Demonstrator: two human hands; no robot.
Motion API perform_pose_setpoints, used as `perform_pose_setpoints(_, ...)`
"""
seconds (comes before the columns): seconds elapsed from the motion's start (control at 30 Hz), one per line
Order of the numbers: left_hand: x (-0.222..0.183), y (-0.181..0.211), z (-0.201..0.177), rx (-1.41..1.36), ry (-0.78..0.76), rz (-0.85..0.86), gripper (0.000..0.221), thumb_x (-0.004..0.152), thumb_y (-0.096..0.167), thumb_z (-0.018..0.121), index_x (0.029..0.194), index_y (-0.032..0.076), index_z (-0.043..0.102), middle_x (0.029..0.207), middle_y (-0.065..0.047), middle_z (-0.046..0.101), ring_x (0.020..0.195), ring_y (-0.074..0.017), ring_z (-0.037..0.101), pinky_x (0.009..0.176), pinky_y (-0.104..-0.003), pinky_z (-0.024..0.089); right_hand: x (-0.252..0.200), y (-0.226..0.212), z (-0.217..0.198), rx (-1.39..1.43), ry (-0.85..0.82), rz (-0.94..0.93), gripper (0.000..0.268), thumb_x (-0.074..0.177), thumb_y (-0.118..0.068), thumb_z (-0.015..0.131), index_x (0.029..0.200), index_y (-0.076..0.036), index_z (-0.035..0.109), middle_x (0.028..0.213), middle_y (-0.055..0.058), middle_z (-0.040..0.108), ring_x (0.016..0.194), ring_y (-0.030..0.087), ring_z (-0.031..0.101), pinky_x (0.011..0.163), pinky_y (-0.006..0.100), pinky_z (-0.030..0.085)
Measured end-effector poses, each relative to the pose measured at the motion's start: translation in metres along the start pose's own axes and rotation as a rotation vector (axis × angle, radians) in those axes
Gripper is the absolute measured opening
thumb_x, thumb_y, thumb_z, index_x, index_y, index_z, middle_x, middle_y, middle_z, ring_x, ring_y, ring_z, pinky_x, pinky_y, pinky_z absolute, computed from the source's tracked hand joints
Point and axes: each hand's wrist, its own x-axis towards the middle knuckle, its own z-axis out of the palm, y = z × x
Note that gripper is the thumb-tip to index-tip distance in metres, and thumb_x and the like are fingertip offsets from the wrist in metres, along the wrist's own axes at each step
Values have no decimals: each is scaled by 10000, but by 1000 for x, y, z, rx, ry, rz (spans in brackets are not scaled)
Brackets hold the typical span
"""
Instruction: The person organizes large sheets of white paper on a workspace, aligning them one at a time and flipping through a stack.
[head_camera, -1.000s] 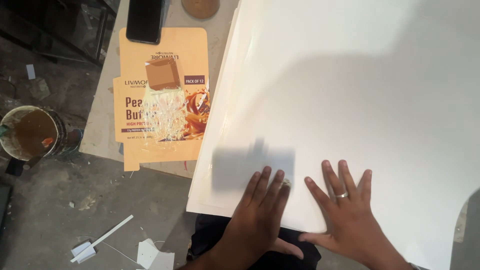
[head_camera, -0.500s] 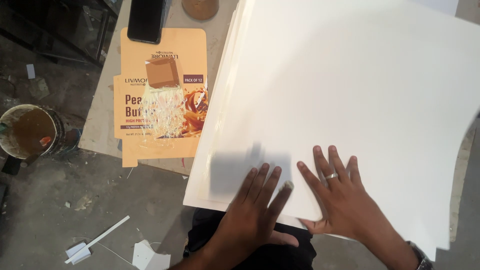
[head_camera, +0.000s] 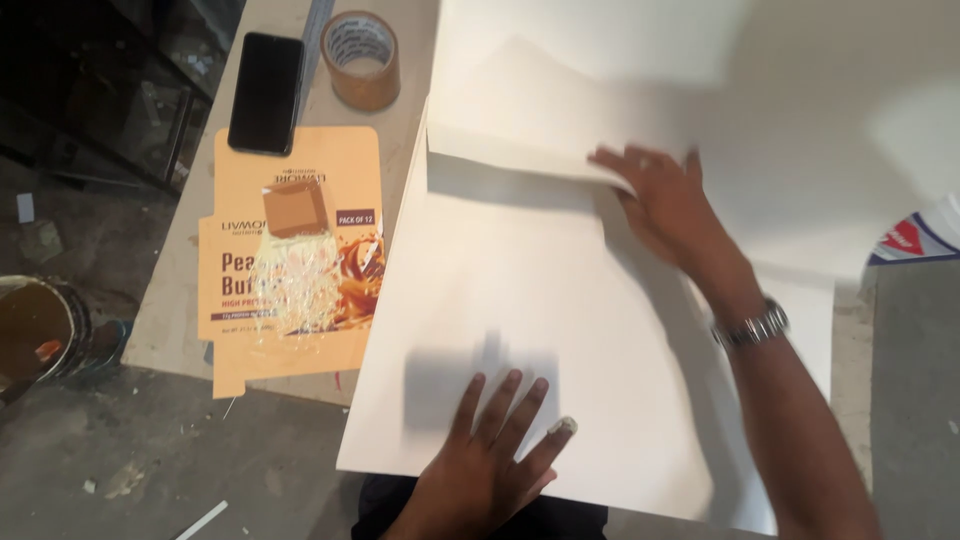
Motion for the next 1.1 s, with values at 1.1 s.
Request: perform_pose_setpoints(1.1, -45, -26, 119, 242, 173, -93, 190, 1061, 461, 544, 1189, 330, 595, 1352, -18, 639, 1226, -212, 626, 1075, -548, 434, 163, 121, 29, 307, -242, 601, 871, 879, -739, 403, 1567, -205, 404, 1599, 112, 424, 1505, 335, 331, 1229, 499, 268)
